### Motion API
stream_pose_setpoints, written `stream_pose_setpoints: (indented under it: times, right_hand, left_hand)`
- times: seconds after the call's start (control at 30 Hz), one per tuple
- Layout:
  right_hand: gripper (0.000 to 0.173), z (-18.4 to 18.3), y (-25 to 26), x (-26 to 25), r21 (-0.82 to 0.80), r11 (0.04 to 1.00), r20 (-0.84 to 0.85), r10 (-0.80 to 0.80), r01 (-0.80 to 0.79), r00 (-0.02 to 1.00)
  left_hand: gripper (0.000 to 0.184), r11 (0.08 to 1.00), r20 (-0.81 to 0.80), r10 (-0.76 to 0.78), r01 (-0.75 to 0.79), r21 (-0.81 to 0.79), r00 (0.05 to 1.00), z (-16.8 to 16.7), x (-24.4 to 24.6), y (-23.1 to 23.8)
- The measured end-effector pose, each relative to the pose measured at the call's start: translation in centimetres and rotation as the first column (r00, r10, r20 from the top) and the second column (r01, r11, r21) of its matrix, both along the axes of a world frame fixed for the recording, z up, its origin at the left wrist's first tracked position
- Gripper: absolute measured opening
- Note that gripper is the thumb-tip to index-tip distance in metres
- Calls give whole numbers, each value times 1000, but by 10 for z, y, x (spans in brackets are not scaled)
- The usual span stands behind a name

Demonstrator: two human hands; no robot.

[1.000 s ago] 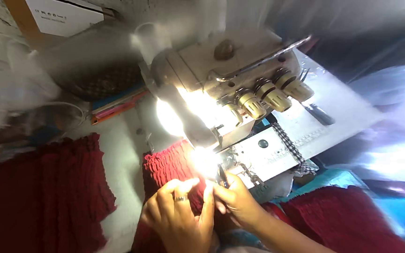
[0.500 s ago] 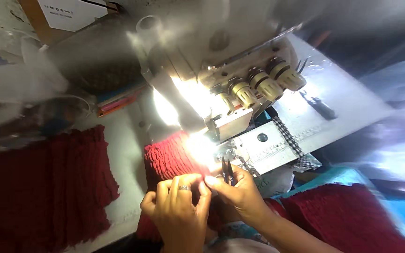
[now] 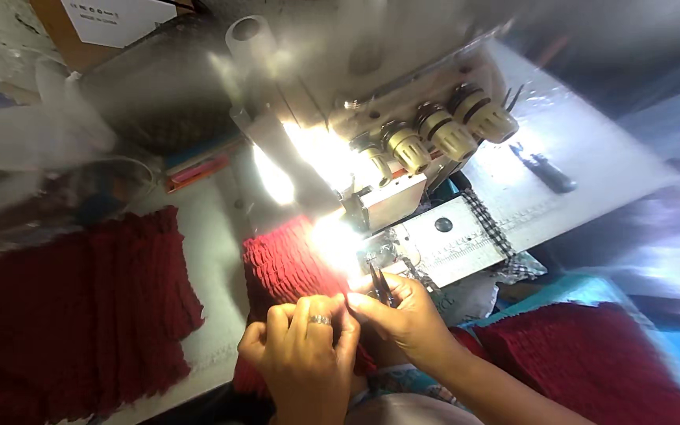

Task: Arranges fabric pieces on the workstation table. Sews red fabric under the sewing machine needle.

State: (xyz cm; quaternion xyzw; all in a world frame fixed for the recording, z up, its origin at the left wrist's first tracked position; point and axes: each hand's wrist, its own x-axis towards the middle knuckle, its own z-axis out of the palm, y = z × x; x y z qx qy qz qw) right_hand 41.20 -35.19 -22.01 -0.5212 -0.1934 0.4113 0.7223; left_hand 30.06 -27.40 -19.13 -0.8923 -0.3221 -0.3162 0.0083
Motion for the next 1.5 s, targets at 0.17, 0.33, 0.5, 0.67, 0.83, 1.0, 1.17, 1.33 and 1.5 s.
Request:
stream_pose_setpoints:
  times: [0.17, 0.33, 0.5, 0.67, 0.83, 1.0, 1.17, 1.33, 1.5]
  right_hand:
    - [8, -3, 4, 1, 74, 997, 68, 7, -12, 998]
    - [15, 6, 15, 6, 86, 996, -28, -9, 12, 1000]
    - [7, -7, 10, 6, 70, 991, 34, -116, 113, 993]
    - [5, -8, 7, 6, 65, 991, 135, -123, 115, 983]
    - [6, -9, 9, 3, 74, 991, 174, -123, 112, 977]
    - [10, -6, 22, 10, 34, 990, 253, -143, 139, 957]
    - [14, -4, 31, 14, -14, 986, 245, -156, 165, 957]
    - [3, -7, 19, 2, 46, 990, 39, -136, 134, 990]
    - [25, -7, 9, -1, -21, 997, -63, -81, 80, 995]
  left_hand:
    - [17, 990, -98, -11, 25, 139, 995, 7, 2, -1]
    - [18, 984, -89, -113, 123, 125, 990, 18, 3, 12]
    - [32, 933, -87, -354, 345, -98, 931, 22, 1, 58]
    - [43, 860, -150, -497, 461, -221, 855, 19, -1, 73]
    - [44, 843, -172, -526, 483, -238, 833, 20, -1, 82]
    - [41, 836, -193, -539, 495, -237, 820, 20, 4, 100]
    - [41, 891, -327, -427, 454, 7, 843, 24, 6, 84]
    - [29, 982, -42, -161, 164, 96, 986, -1, 4, 31]
    - [21, 985, 207, -24, 58, -161, 978, -28, -1, 6]
